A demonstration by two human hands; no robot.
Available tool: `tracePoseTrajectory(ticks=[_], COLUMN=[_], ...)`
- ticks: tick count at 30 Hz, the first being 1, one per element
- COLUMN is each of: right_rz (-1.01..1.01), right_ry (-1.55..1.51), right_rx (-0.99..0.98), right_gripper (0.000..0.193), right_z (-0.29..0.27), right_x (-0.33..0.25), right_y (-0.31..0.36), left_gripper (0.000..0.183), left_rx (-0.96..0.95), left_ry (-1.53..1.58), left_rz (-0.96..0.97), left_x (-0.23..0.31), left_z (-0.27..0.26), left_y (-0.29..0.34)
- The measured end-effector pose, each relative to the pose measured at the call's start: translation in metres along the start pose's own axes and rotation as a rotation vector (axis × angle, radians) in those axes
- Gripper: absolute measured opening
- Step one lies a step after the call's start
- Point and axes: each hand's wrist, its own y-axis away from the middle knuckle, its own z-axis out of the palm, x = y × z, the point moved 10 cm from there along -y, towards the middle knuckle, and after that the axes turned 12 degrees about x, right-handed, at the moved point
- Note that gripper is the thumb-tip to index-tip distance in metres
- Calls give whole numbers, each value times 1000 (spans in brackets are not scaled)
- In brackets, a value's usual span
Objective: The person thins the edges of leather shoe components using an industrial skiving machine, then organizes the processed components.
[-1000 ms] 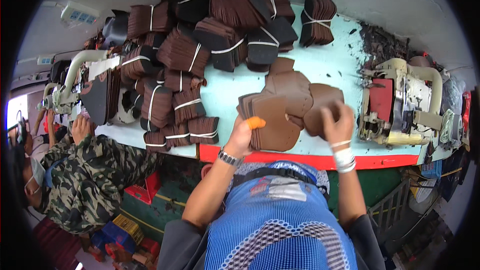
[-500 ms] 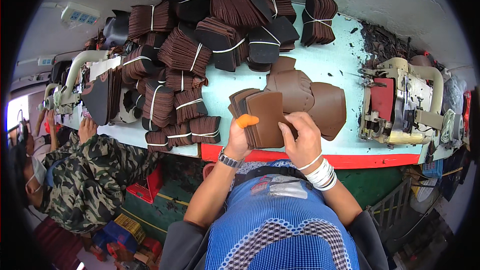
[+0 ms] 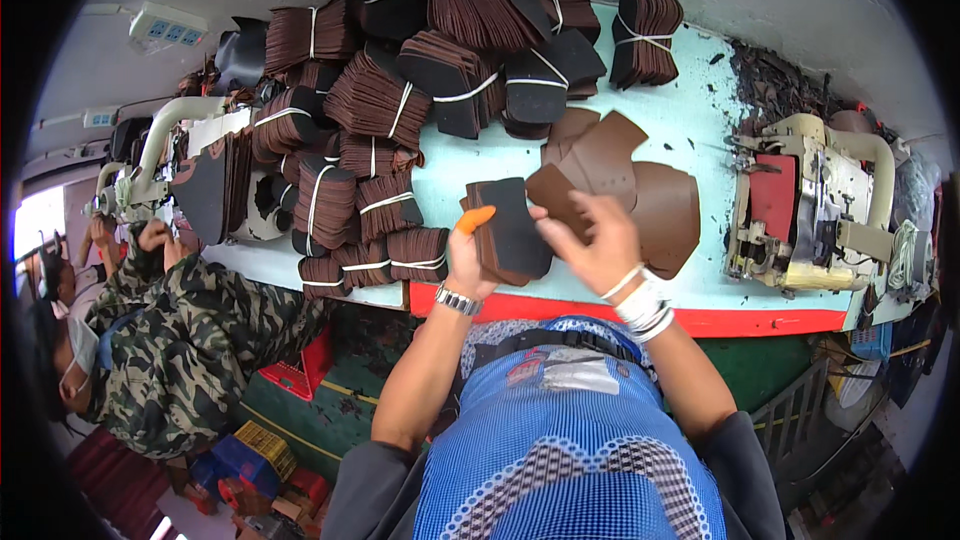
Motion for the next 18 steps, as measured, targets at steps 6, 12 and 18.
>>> tracePoseTrajectory(ticks=[6, 12, 18], right_rz=[64, -308, 81], right_ry=[86, 506, 15], right_rx=[1, 155, -246], right_gripper=[36, 26, 18], right_z=[20, 6, 33], right_x=[14, -13, 4], right_y=[12, 8, 7], left_gripper=[40, 43, 24], left_rx=[87, 355, 395], left_ry=[-54, -333, -565], left_rz=[37, 146, 403], left_x=[-8, 10, 28], left_z=[-34, -50, -7], left_y=[-8, 9, 21])
